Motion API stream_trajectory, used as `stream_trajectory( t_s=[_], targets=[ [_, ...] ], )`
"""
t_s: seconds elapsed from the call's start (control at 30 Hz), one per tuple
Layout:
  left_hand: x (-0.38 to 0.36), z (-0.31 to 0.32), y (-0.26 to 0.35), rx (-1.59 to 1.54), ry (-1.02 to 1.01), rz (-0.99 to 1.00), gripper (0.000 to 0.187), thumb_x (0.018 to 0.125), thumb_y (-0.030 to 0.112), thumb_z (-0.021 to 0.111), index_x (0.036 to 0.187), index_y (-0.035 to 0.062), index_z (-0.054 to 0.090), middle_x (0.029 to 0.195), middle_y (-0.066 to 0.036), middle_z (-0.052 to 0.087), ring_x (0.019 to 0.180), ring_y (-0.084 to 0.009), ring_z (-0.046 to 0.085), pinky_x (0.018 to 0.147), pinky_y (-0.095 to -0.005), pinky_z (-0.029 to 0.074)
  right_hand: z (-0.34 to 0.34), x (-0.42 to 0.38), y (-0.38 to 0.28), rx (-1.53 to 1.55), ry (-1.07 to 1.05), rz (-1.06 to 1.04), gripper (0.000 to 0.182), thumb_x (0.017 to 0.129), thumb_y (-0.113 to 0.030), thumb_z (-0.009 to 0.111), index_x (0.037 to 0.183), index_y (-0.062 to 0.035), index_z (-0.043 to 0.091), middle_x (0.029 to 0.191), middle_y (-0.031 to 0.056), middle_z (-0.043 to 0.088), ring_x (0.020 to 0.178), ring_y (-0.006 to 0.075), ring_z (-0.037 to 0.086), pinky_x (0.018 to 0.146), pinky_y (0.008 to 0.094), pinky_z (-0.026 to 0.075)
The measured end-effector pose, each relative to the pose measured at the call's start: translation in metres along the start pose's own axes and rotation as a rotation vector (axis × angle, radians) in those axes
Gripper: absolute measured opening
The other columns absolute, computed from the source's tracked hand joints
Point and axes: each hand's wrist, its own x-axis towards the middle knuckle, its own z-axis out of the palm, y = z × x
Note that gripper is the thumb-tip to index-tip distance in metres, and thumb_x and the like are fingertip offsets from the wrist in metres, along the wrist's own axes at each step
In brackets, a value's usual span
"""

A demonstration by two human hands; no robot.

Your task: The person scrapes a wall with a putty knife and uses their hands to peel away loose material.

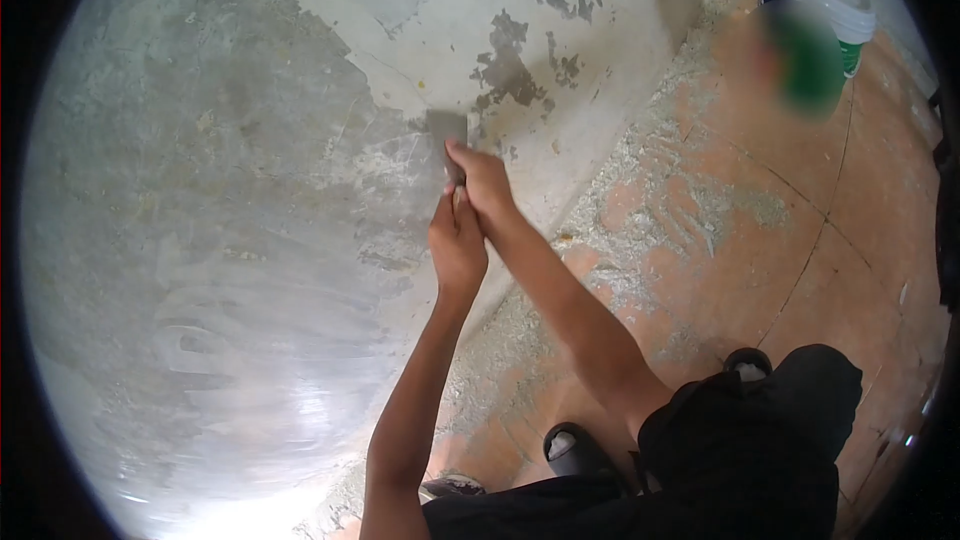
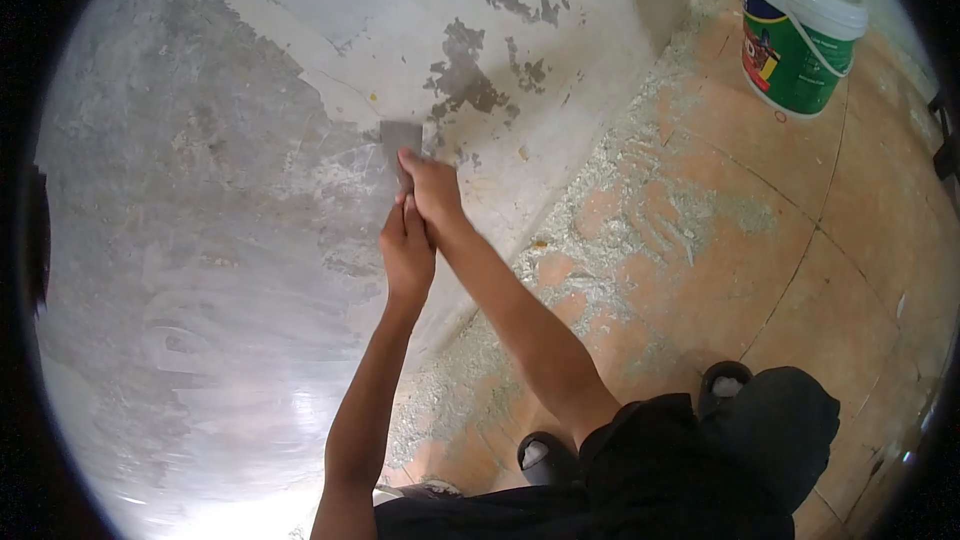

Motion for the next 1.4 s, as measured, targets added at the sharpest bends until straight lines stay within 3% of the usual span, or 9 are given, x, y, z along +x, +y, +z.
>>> stream_trajectory(
  t_s=[0.13, 0.73, 1.0, 1.07, 1.13, 1.17, 1.2, 1.23, 1.4],
  targets=[
    [0.000, -0.001, -0.004, -0.014, 0.006, 0.070, 0.030, 0.097, 0.019, 0.040, 0.095, -0.0067, 0.054, 0.060, -0.002, 0.047, 0.053, -0.0067, 0.038, 0.046, -0.0268, 0.032, 0.003, -0.007, -0.007, 0.100, -0.032, 0.053, 0.030, 0.085, -0.031, 0.062, 0.067, -0.0084, 0.053, 0.062, 0.0007, 0.049, 0.049, 0.0103, 0.045, 0.041, 0.0245, 0.032],
    [0.004, 0.009, -0.006, -0.141, -0.019, -0.013, 0.031, 0.098, 0.021, 0.038, 0.084, -0.0032, 0.052, 0.057, -0.001, 0.044, 0.048, -0.0061, 0.036, 0.042, -0.0266, 0.029, 0.001, -0.004, -0.017, -0.083, -0.042, -0.004, 0.030, 0.084, -0.029, 0.062, 0.065, -0.0076, 0.054, 0.057, 0.0007, 0.047, 0.046, 0.0111, 0.043, 0.043, 0.0242, 0.030],
    [0.006, 0.009, 0.002, -0.206, -0.031, -0.098, 0.027, 0.098, 0.021, 0.039, 0.086, 0.0003, 0.053, 0.057, 0.002, 0.041, 0.049, -0.0050, 0.037, 0.042, -0.0246, 0.030, -0.002, 0.003, -0.009, -0.078, -0.018, 0.028, 0.032, 0.085, -0.031, 0.062, 0.064, -0.0087, 0.051, 0.057, -0.0002, 0.043, 0.049, 0.0114, 0.040, 0.045, 0.0261, 0.033],
    [0.004, 0.008, -0.030, -0.231, -0.054, 0.011, 0.026, 0.096, 0.017, 0.043, 0.113, -0.0019, 0.049, 0.070, 0.001, 0.047, 0.059, -0.0065, 0.044, 0.049, -0.0235, 0.038, -0.004, 0.012, -0.008, 0.010, -0.089, 0.106, 0.029, 0.087, -0.027, 0.057, 0.071, -0.0033, 0.056, 0.060, 0.0065, 0.050, 0.051, 0.0170, 0.045, 0.049, 0.0318, 0.039],
    [-0.007, 0.003, -0.037, -0.462, -0.087, -0.048, 0.044, 0.094, 0.012, 0.043, 0.135, -0.0004, 0.034, 0.095, -0.002, 0.056, 0.080, -0.0098, 0.054, 0.065, -0.0230, 0.048, -0.025, 0.049, 0.067, -0.958, 0.084, -0.987, 0.028, 0.088, -0.024, 0.051, 0.101, -0.0015, 0.062, 0.081, 0.0181, 0.063, 0.072, 0.0235, 0.057, 0.070, 0.0348, 0.045],
    [-0.012, 0.000, -0.031, -0.811, -0.090, -0.217, 0.043, 0.091, 0.011, 0.046, 0.130, -0.0050, 0.037, 0.107, -0.009, 0.055, 0.093, -0.0157, 0.054, 0.075, -0.0238, 0.047, -0.019, 0.027, 0.042, -0.981, -0.034, -0.458, 0.031, 0.090, -0.028, 0.051, 0.099, -0.0006, 0.063, 0.079, 0.0163, 0.063, 0.075, 0.0222, 0.057, 0.072, 0.0333, 0.044],
    [-0.007, 0.003, -0.010, -1.046, -0.107, -0.244, 0.038, 0.093, 0.012, 0.043, 0.127, -0.0050, 0.039, 0.103, -0.008, 0.056, 0.087, -0.0144, 0.055, 0.069, -0.0228, 0.047, -0.016, 0.029, 0.043, -0.688, 0.022, -0.347, 0.037, 0.089, -0.034, 0.054, 0.087, 0.0022, 0.063, 0.073, 0.0114, 0.062, 0.072, 0.0206, 0.056, 0.069, 0.0331, 0.044],
    [-0.005, -0.003, -0.006, -0.419, -0.114, -0.094, 0.029, 0.095, 0.013, 0.040, 0.116, -0.0058, 0.047, 0.092, -0.008, 0.058, 0.076, -0.0153, 0.055, 0.062, -0.0259, 0.045, 0.000, 0.001, 0.002, -0.380, -0.044, -0.088, 0.044, 0.087, -0.040, 0.058, 0.070, 0.0005, 0.058, 0.064, 0.0042, 0.054, 0.062, 0.0153, 0.051, 0.061, 0.0301, 0.043],
    [0.003, 0.019, -0.024, -0.141, 0.083, 0.050, 0.029, 0.096, 0.017, 0.040, 0.096, -0.0085, 0.053, 0.071, -0.012, 0.056, 0.061, -0.0147, 0.049, 0.054, -0.0313, 0.040, -0.003, -0.005, -0.019, -0.115, -0.132, 0.022, 0.038, 0.085, -0.038, 0.062, 0.062, -0.0101, 0.050, 0.056, -0.0022, 0.044, 0.048, 0.0086, 0.041, 0.047, 0.0245, 0.034]
  ],
)
